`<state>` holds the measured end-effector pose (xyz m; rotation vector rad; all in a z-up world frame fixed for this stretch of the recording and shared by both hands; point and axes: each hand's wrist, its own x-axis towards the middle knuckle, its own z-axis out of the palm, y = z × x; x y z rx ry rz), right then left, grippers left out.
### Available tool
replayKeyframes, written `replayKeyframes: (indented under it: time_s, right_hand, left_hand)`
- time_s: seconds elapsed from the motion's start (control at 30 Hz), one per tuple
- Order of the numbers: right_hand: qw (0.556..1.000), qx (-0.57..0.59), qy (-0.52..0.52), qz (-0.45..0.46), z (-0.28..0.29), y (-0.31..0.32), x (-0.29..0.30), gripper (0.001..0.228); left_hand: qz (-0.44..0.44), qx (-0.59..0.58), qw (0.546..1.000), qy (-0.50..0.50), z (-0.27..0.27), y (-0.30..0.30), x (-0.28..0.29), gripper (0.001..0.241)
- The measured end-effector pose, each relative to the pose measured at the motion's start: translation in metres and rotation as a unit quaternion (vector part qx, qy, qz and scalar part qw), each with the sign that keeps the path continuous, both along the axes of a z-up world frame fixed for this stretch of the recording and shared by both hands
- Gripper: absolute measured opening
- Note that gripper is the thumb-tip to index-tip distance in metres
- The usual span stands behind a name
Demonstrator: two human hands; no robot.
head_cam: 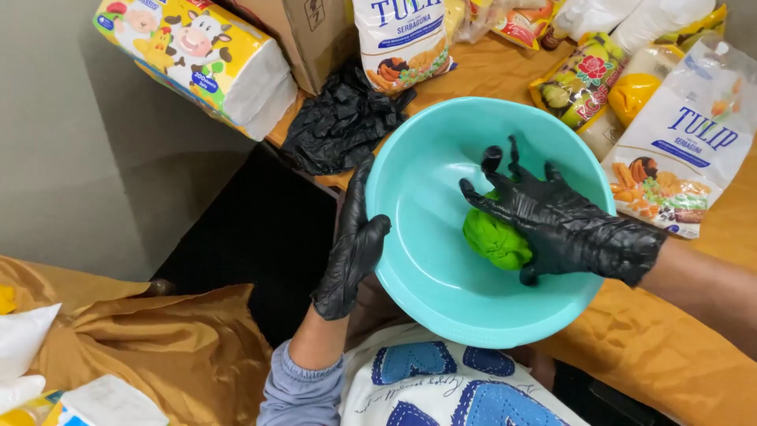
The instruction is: The person is kneading a ball of green-colored dough inside a blue plastic bowl using both hands.
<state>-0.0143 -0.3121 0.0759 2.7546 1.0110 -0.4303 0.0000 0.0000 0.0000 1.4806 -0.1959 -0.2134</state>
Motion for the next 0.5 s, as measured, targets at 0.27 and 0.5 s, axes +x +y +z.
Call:
replayKeyframes:
  time_s: [0.27, 0.5]
  right_hand:
    - [0.987, 0.116, -0.032, 0.103, -0.066, 0.018, 0.036, 0.09]
    - [0.948, 0.278, -0.003, -0.155, -0.032, 0.075, 0.069, 0.065]
  left_hand:
    - [-0.021, 0.022, 0.999, -0.029, 0.013, 0.001, 0.001, 0.085]
    - [0.012, 0.079, 0.997, 0.002, 0.009, -0.001, -0.008, 0.084]
